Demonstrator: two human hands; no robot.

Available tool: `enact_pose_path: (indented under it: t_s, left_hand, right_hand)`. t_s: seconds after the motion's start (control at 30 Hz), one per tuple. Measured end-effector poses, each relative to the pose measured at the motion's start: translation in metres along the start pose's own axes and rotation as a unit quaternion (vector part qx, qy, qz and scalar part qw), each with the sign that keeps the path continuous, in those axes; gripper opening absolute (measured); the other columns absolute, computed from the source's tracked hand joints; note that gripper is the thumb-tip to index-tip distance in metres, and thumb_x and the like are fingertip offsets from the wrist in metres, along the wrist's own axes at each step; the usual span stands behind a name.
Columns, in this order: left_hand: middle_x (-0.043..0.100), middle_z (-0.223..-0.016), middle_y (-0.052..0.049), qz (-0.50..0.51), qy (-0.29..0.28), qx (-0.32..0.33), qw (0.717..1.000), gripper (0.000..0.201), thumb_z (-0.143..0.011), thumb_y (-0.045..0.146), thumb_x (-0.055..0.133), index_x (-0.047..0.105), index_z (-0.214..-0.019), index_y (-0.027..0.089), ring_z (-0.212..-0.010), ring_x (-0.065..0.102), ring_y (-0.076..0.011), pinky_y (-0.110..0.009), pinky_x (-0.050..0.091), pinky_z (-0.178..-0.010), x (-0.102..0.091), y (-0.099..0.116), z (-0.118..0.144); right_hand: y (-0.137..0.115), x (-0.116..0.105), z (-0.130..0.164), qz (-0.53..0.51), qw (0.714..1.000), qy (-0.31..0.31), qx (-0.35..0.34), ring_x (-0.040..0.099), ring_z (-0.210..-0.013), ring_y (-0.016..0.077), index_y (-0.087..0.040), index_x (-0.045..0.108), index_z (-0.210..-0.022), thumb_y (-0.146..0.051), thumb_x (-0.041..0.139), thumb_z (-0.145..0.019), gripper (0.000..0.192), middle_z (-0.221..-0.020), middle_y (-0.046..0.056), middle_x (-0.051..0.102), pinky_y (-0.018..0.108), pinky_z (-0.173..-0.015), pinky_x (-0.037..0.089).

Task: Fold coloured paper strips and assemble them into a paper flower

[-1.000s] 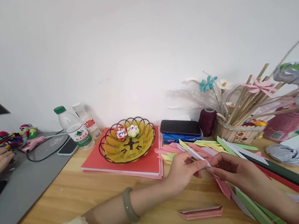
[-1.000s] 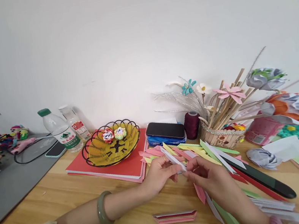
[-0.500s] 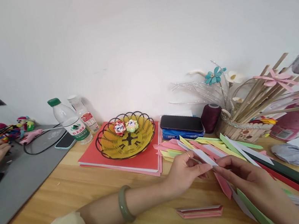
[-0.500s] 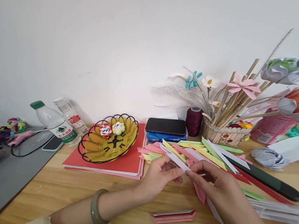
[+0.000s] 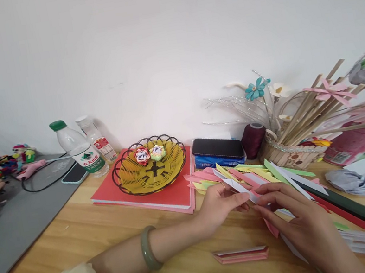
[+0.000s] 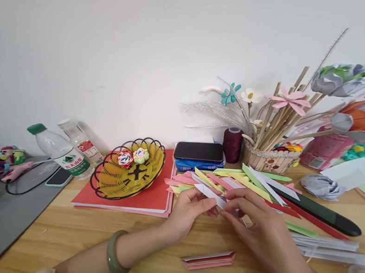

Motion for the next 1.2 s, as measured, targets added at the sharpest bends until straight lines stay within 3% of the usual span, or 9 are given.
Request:
enact_pose_path:
  t_s: [0.2,0.4,0.53,0.6,0.7,0.83,0.93,1.2]
  left_hand:
    - [0.064,-0.075,-0.004,0.042,0.017,-0.007,0.999,0.027,-0.059,0.025,0.073,0.062,-0.080,0.011,-0.067,0.056,-0.0122,-0.025,0.044,-0.064,-0.001,-0.001,0.000]
    - [0.067,-0.084,-0.008,0.081,0.020,-0.026,0.996,0.024,-0.058,0.018,0.073,0.063,-0.079,0.010,-0.074,0.059,-0.0152,-0.026,0.044,-0.068,0.000,0.001,0.002]
    - [0.068,-0.083,-0.008,0.110,0.026,-0.026,0.993,0.023,-0.060,0.018,0.072,0.063,-0.080,0.012,-0.076,0.060,-0.0149,-0.026,0.044,-0.070,-0.002,0.002,0.003]
    - [0.068,-0.083,-0.007,0.114,0.025,-0.026,0.993,0.023,-0.060,0.018,0.072,0.063,-0.080,0.012,-0.073,0.060,-0.0137,-0.026,0.044,-0.069,-0.002,0.001,0.003]
    - [0.067,-0.078,-0.006,0.112,0.034,-0.028,0.993,0.020,-0.059,0.017,0.073,0.063,-0.076,0.011,-0.067,0.058,-0.0114,-0.025,0.044,-0.068,-0.003,0.000,0.002]
    - [0.065,-0.073,-0.005,0.115,0.038,-0.030,0.992,0.021,-0.058,0.017,0.074,0.064,-0.075,0.010,-0.065,0.058,-0.0113,-0.027,0.044,-0.069,-0.005,-0.002,0.000]
    - [0.065,-0.074,-0.005,0.116,0.034,-0.028,0.992,0.020,-0.058,0.017,0.074,0.064,-0.075,0.011,-0.066,0.058,-0.0116,-0.027,0.044,-0.070,-0.006,-0.004,0.000]
    - [0.066,-0.074,-0.004,0.118,0.015,-0.033,0.992,0.019,-0.059,0.016,0.073,0.065,-0.076,0.012,-0.064,0.057,-0.0101,-0.025,0.043,-0.068,-0.003,-0.003,0.000]
  right_hand:
    - [0.002,0.006,0.002,-0.058,0.996,-0.058,0.043,0.059,-0.077,0.0169,-0.020,0.059,-0.083,-0.029,0.048,-0.083,0.014,-0.094,0.007,0.056,0.029,-0.066,0.050]
    - [0.002,0.011,0.003,-0.099,0.990,-0.064,0.072,0.058,-0.077,0.0165,-0.020,0.060,-0.088,-0.031,0.049,-0.083,0.017,-0.097,0.008,0.056,0.028,-0.063,0.051]
    - [0.001,-0.003,-0.003,-0.085,0.992,-0.064,0.065,0.059,-0.079,0.0168,-0.021,0.060,-0.088,-0.034,0.048,-0.083,0.019,-0.095,0.007,0.059,0.029,-0.068,0.050]
    - [0.007,-0.024,-0.007,-0.029,0.998,-0.018,0.059,0.058,-0.084,0.0186,-0.022,0.059,-0.086,-0.036,0.045,-0.084,0.020,-0.090,0.006,0.061,0.030,-0.070,0.048]
    - [0.024,-0.057,-0.007,0.152,0.985,0.031,0.078,0.059,-0.072,0.0197,-0.021,0.058,-0.078,-0.036,0.042,-0.082,0.022,-0.085,0.005,0.062,0.032,-0.060,0.045]
    - [0.053,-0.066,0.001,0.369,0.908,-0.136,0.147,0.059,-0.054,0.0212,-0.023,0.057,-0.062,-0.030,0.044,-0.078,0.022,-0.066,0.003,0.062,0.030,-0.043,0.034]
    - [0.062,-0.062,0.006,0.415,0.871,-0.198,0.172,0.061,-0.055,0.0232,-0.023,0.056,-0.058,-0.025,0.047,-0.077,0.021,-0.062,0.004,0.062,0.028,-0.041,0.028]
    - [0.061,-0.054,0.004,0.430,0.858,-0.212,0.186,0.063,-0.060,0.0248,-0.020,0.057,-0.068,-0.010,0.041,-0.077,0.021,-0.071,0.009,0.064,0.028,-0.040,0.024]
Point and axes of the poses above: each hand's wrist, its own z-axis away from the middle knuckle, its own x-axis out of the palm, y = z × x, the point moved 5 cm from there along -z, towards the middle knuckle
